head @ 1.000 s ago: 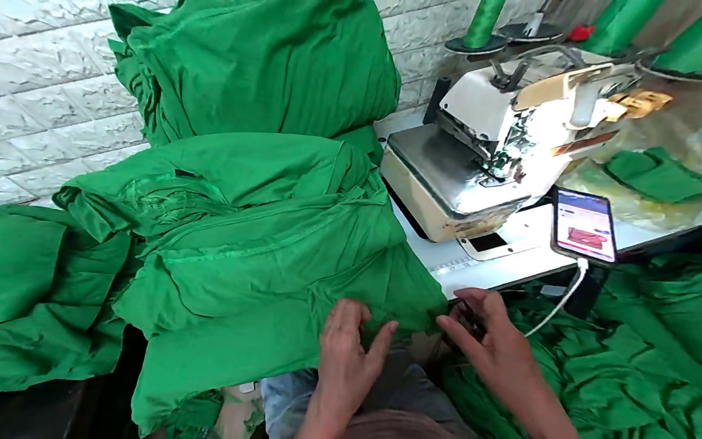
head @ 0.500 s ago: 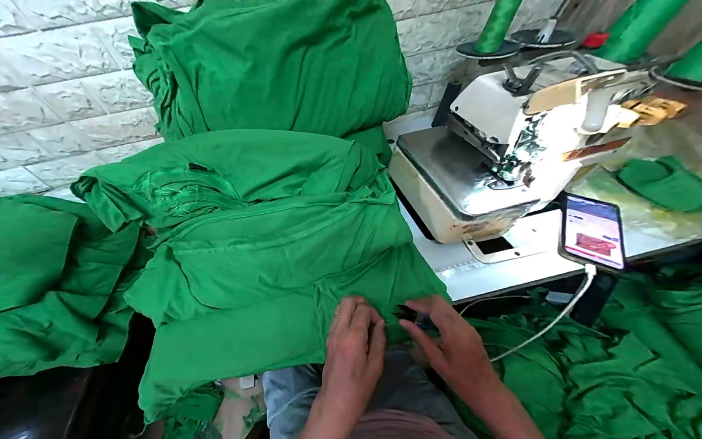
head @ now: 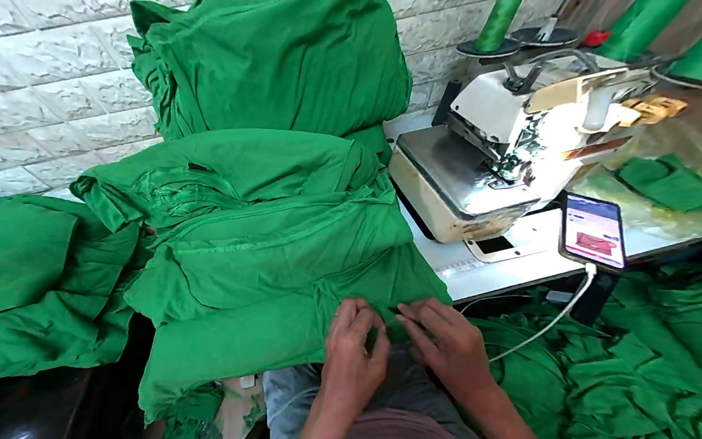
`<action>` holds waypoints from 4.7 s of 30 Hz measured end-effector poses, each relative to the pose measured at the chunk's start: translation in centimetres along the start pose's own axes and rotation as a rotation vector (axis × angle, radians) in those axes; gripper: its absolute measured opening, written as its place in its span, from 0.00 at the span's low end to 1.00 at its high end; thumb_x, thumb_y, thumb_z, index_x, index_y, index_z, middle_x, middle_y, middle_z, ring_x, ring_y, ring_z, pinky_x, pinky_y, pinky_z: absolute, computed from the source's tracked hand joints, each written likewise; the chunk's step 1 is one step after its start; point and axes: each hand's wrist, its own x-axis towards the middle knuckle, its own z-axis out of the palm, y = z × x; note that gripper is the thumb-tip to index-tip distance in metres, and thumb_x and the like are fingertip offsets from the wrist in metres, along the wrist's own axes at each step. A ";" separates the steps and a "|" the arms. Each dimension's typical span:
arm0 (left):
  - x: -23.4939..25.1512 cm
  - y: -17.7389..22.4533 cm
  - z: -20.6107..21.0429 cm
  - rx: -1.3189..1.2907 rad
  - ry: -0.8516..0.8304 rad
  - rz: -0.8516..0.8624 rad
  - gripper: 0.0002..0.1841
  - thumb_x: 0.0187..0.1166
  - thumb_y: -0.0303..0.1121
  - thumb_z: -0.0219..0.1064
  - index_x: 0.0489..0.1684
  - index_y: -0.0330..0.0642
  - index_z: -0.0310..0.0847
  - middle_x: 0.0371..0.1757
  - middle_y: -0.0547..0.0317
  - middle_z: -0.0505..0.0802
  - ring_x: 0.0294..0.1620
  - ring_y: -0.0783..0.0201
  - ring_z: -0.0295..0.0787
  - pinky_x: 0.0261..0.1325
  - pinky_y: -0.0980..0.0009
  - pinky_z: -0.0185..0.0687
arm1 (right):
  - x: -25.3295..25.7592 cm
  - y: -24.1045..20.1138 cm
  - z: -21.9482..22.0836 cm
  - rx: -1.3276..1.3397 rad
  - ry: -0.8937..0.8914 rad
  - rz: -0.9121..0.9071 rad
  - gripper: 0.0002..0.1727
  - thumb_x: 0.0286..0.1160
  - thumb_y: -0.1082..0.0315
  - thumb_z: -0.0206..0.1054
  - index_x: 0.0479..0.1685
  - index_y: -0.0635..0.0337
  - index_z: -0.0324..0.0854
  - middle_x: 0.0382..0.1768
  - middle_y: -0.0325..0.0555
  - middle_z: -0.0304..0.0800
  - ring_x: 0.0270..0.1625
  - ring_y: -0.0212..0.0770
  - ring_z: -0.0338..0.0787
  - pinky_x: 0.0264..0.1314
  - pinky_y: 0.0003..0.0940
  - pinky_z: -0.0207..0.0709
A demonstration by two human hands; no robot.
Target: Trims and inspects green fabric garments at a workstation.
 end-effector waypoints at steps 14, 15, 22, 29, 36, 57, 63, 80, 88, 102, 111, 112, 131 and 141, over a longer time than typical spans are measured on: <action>0.4 0.8 1.1 0.186 0.032 0.039 0.05 0.78 0.28 0.67 0.37 0.41 0.89 0.48 0.53 0.92 0.52 0.54 0.89 0.53 0.58 0.84 | -1.7 0.7 -0.7 0.173 -0.012 0.184 0.19 0.82 0.57 0.66 0.55 0.65 0.87 0.45 0.49 0.92 0.46 0.29 0.90 0.52 0.19 0.83; 0.3 0.7 0.7 0.140 0.006 0.023 0.05 0.78 0.28 0.66 0.37 0.40 0.88 0.49 0.53 0.92 0.53 0.55 0.88 0.56 0.59 0.84 | -1.8 0.8 -0.5 0.137 -0.007 0.139 0.18 0.83 0.56 0.65 0.55 0.63 0.87 0.45 0.49 0.92 0.48 0.32 0.91 0.54 0.21 0.83; -0.1 0.4 0.4 0.076 0.003 0.014 0.05 0.77 0.29 0.66 0.37 0.40 0.88 0.51 0.55 0.92 0.56 0.59 0.87 0.61 0.66 0.81 | -2.1 0.9 -0.3 -0.014 0.021 -0.004 0.14 0.82 0.55 0.67 0.51 0.54 0.90 0.44 0.49 0.91 0.44 0.40 0.90 0.46 0.28 0.83; -0.4 0.1 0.7 0.068 0.014 0.035 0.05 0.77 0.32 0.69 0.36 0.44 0.91 0.51 0.57 0.91 0.57 0.61 0.85 0.61 0.67 0.80 | -1.9 0.3 0.4 -0.040 0.048 -0.021 0.13 0.80 0.56 0.68 0.49 0.54 0.92 0.43 0.48 0.92 0.43 0.41 0.90 0.44 0.29 0.82; -0.5 0.0 1.0 0.101 0.038 0.058 0.05 0.77 0.29 0.68 0.35 0.44 0.90 0.50 0.57 0.91 0.55 0.61 0.86 0.58 0.67 0.80 | -1.9 0.2 0.8 -0.066 0.084 -0.011 0.13 0.82 0.60 0.66 0.42 0.57 0.93 0.38 0.47 0.93 0.40 0.39 0.91 0.41 0.28 0.82; -0.6 0.4 0.2 0.006 -0.084 0.001 0.04 0.76 0.36 0.72 0.35 0.50 0.91 0.55 0.62 0.90 0.62 0.62 0.82 0.64 0.62 0.74 | -3.4 1.5 0.8 0.081 0.087 0.071 0.14 0.80 0.57 0.69 0.53 0.57 0.88 0.46 0.49 0.90 0.49 0.34 0.89 0.51 0.20 0.81; -1.0 -0.1 -2.1 -0.022 -0.225 0.052 0.05 0.78 0.35 0.70 0.35 0.47 0.90 0.60 0.60 0.89 0.67 0.62 0.80 0.70 0.65 0.74 | -3.2 1.8 0.8 0.108 0.115 0.084 0.13 0.83 0.61 0.66 0.50 0.60 0.91 0.43 0.50 0.90 0.48 0.31 0.89 0.54 0.16 0.80; 0.6 0.3 0.8 0.224 0.001 0.195 0.11 0.76 0.37 0.73 0.48 0.42 0.90 0.47 0.53 0.93 0.48 0.54 0.90 0.50 0.59 0.85 | -3.2 1.6 -1.3 0.295 0.075 0.072 0.14 0.76 0.61 0.72 0.56 0.56 0.84 0.49 0.40 0.89 0.55 0.21 0.87 0.59 0.12 0.79; -1.3 -1.2 -1.7 0.152 -0.282 0.341 0.11 0.80 0.42 0.69 0.31 0.51 0.92 0.40 0.66 0.93 0.51 0.65 0.87 0.67 0.60 0.71 | -3.3 1.7 -0.6 0.114 0.068 0.034 0.12 0.80 0.57 0.70 0.52 0.54 0.86 0.47 0.44 0.92 0.54 0.31 0.90 0.58 0.21 0.81; -0.7 -1.3 1.0 0.191 0.128 0.196 0.04 0.78 0.33 0.70 0.37 0.45 0.90 0.46 0.57 0.92 0.52 0.59 0.88 0.58 0.64 0.81 | -2.3 1.0 0.2 0.007 0.071 0.018 0.12 0.78 0.57 0.70 0.48 0.55 0.90 0.44 0.48 0.92 0.46 0.37 0.90 0.49 0.26 0.83; -1.0 -1.4 1.2 0.176 0.139 0.199 0.05 0.79 0.36 0.70 0.37 0.47 0.90 0.46 0.60 0.92 0.51 0.61 0.86 0.58 0.66 0.78 | -1.8 0.6 0.6 -0.015 0.067 -0.041 0.11 0.79 0.57 0.70 0.48 0.53 0.90 0.43 0.47 0.91 0.47 0.38 0.90 0.50 0.26 0.82; -1.0 -1.4 1.3 0.176 0.138 0.199 0.05 0.79 0.36 0.70 0.38 0.47 0.90 0.45 0.60 0.92 0.51 0.61 0.86 0.58 0.66 0.77 | -1.7 0.5 0.6 -0.020 0.067 -0.045 0.11 0.79 0.58 0.69 0.48 0.54 0.90 0.42 0.47 0.91 0.46 0.38 0.90 0.49 0.26 0.82; 1.5 -0.4 -3.9 -0.191 -0.303 0.194 0.17 0.74 0.30 0.72 0.61 0.39 0.81 0.64 0.53 0.89 0.73 0.59 0.80 0.75 0.58 0.74 | -2.0 1.5 0.0 0.160 0.066 0.038 0.09 0.80 0.67 0.65 0.48 0.59 0.89 0.49 0.49 0.88 0.45 0.25 0.86 0.47 0.11 0.79; 4.7 -1.4 -0.4 0.322 -0.066 0.157 0.06 0.81 0.35 0.67 0.42 0.46 0.89 0.38 0.63 0.94 0.49 0.61 0.91 0.72 0.45 0.65 | 0.8 1.1 -0.8 0.176 0.067 0.352 0.14 0.79 0.64 0.65 0.53 0.64 0.84 0.30 0.37 0.86 0.29 0.22 0.81 0.34 0.16 0.76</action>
